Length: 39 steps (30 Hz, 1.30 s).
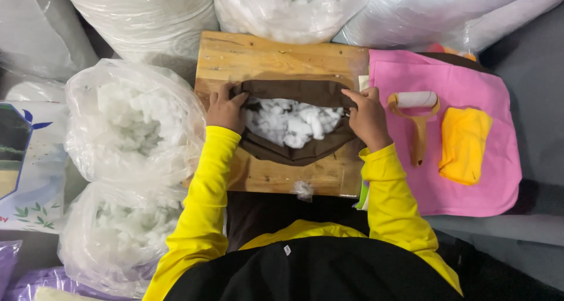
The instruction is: Stuffing a brown pillowcase with white fiberfill, zipping it closed, and cleaning it with a lint roller.
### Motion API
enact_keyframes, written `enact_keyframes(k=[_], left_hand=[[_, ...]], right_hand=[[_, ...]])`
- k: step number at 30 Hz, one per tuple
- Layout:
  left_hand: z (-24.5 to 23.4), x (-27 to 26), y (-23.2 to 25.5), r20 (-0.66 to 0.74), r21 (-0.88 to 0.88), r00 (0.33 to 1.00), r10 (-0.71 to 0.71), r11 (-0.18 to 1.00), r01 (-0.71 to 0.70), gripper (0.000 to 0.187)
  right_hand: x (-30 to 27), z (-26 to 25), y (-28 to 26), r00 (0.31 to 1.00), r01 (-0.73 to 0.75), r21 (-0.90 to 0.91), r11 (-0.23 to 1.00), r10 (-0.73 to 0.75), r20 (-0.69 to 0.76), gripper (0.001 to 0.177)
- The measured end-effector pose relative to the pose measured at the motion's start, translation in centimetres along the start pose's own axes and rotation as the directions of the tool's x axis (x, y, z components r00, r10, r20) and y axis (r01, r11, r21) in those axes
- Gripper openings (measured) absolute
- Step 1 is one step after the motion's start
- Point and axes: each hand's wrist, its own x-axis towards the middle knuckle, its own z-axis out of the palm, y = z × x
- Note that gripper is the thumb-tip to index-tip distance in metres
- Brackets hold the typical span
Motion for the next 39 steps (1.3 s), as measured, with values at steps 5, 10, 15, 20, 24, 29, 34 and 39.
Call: enact_keyframes(k=[5, 10, 15, 20, 24, 29, 34, 39], left_hand=[[0.9, -1.3, 2.9, -0.269, 0.119, 0.943, 0.195, 0.979, -0.169, 0.023], [9.2, -1.0, 6.0, -0.114, -0.193, 0.876, 0.468, 0.855, -0.482, 0.033], [10.4, -0.7, 5.7, 0.062, 0.165, 0.973, 0.223, 0.959, -0.231, 0.018], [8.2, -2.4, 5.8, -0.308, 0.083, 0.874, 0.376, 0.925, -0.37, 0.016], [14.9, -1.1, 5.0, 0.153, 0.061, 0.967, 0.201, 0.975, -0.212, 0.031], [9.3, -0.2, 6.2, 0.428, 0.057, 0.904, 0.025, 0.997, -0.054, 0.066], [8.5, -3.0, 7.9, -0.109, 0.013, 0.97, 0.219, 0.976, -0.219, 0.026], [7.5, -3.5, 8.0, 0.393, 0.171, 0.914, 0.1, 0.969, -0.18, 0.044]], right_hand=[[-2.1, 1.1, -2.8, 0.938, 0.299, -0.165, 0.94, -0.322, -0.13, 0.023], [-1.0, 8.4, -3.1, 0.887, 0.45, -0.169, 0.877, -0.417, 0.196, 0.014], [0.8, 9.7, -3.9, 0.896, 0.431, -0.319, 0.844, -0.444, 0.036, 0.032], [-0.7, 7.0, -3.5, 0.859, 0.475, -0.139, 0.869, -0.492, -0.142, 0.017], [-0.2, 9.0, -1.3, 0.913, 0.395, -0.229, 0.89, -0.353, 0.201, 0.042], [-2.4, 4.3, -3.7, 0.882, 0.299, -0.175, 0.938, -0.202, 0.426, 0.059], [-2.7, 4.5, -5.1, 0.891, 0.455, -0.151, 0.878, -0.45, 0.064, 0.013], [-2.1, 5.4, -7.0, 0.919, 0.337, -0.296, 0.894, -0.243, 0.311, 0.05]])
